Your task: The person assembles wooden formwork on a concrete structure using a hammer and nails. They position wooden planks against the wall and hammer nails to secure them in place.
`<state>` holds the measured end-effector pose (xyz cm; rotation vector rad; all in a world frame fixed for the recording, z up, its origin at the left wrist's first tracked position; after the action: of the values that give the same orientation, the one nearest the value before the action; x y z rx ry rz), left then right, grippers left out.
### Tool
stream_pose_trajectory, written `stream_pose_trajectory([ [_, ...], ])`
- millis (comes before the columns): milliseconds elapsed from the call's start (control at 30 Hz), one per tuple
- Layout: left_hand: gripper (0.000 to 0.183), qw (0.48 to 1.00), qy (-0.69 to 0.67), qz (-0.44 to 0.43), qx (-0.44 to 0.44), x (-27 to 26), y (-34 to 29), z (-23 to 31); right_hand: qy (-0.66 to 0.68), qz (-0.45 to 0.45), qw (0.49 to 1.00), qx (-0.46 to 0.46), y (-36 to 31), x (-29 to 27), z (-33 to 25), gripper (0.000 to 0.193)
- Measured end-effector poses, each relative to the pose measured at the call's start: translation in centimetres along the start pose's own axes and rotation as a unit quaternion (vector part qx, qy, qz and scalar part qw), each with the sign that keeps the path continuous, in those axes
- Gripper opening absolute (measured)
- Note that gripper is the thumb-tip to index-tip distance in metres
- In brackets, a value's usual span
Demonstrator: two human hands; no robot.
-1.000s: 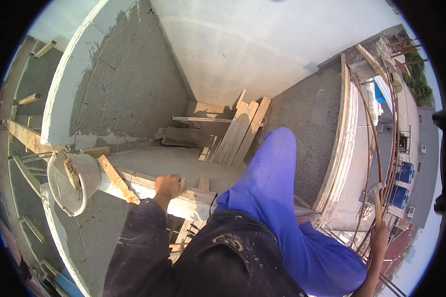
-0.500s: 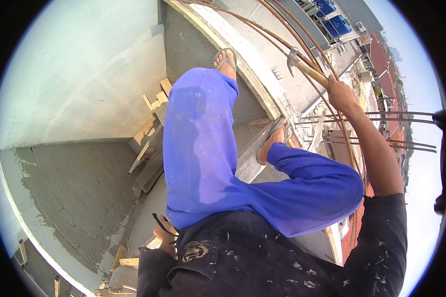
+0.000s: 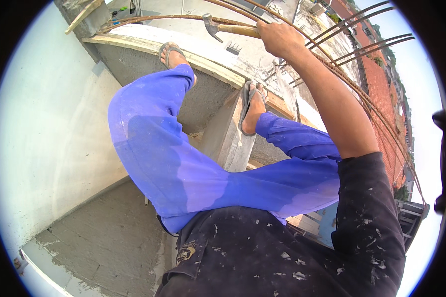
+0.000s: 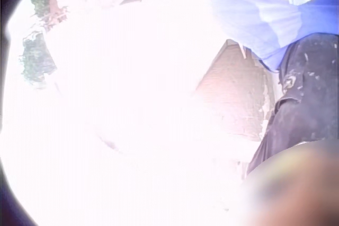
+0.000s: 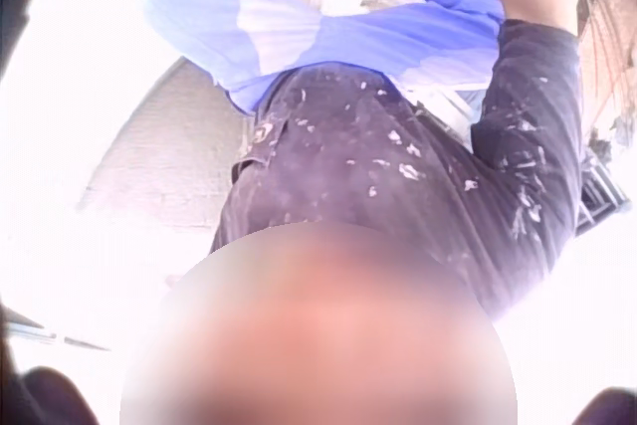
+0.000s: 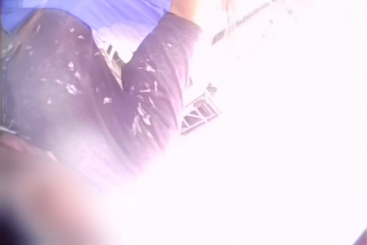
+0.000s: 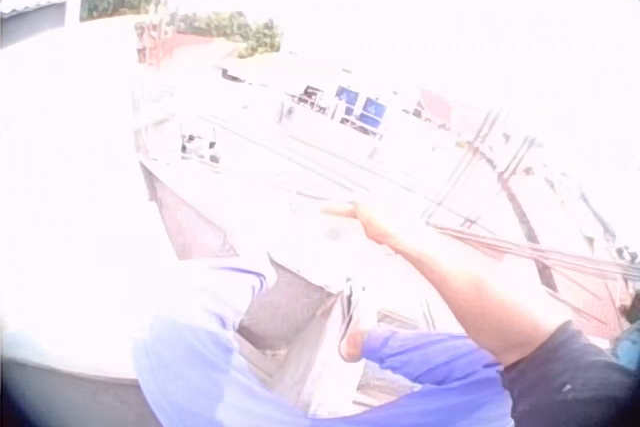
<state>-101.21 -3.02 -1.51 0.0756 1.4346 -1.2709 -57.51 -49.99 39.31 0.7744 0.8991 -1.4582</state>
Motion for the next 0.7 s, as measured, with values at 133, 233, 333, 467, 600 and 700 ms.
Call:
stream_pose_trajectory([
  [133,0.03,1.0,0.001,-0.014,0.017,-0.6,0.4,0.7,-0.015,0.041,0.999,-0.028,1.1,-0.7,1.4,0.027],
  [233,0.03,0.999,0.001,-0.031,0.035,-0.7,1.2,2.4,0.003,0.06,0.996,-0.069,2.2,-0.8,3.1,0.025],
  [333,0.031,0.997,-0.009,-0.044,0.061,-0.5,2.4,4.0,0.038,0.08,0.994,-0.057,3.1,-0.5,4.3,0.024],
  [467,0.031,0.991,-0.074,-0.059,0.095,-2.3,4.7,6.8,0.084,0.095,0.991,-0.034,3.0,0.6,4.5,0.023],
  [600,0.032,0.943,-0.295,0.04,0.151,-13.4,11.0,17.1,0.124,0.106,0.987,-0.014,2.0,1.5,4.0,0.022],
  [700,0.033,0.911,-0.318,0.113,0.236,-25.9,16.6,31.8,0.192,0.135,0.972,0.012,1.4,2.0,3.7,0.024],
])
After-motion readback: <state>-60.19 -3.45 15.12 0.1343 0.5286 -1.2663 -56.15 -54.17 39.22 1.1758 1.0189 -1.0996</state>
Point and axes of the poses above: each hand's wrist, its own y-axis towards the middle knuckle, its own x-axis out of the palm, z = x × y, the point moved 2 cm from there along y, towards the middle knuckle, and after that the axes turned 11 degrees about -x, right-handed, at the moved point
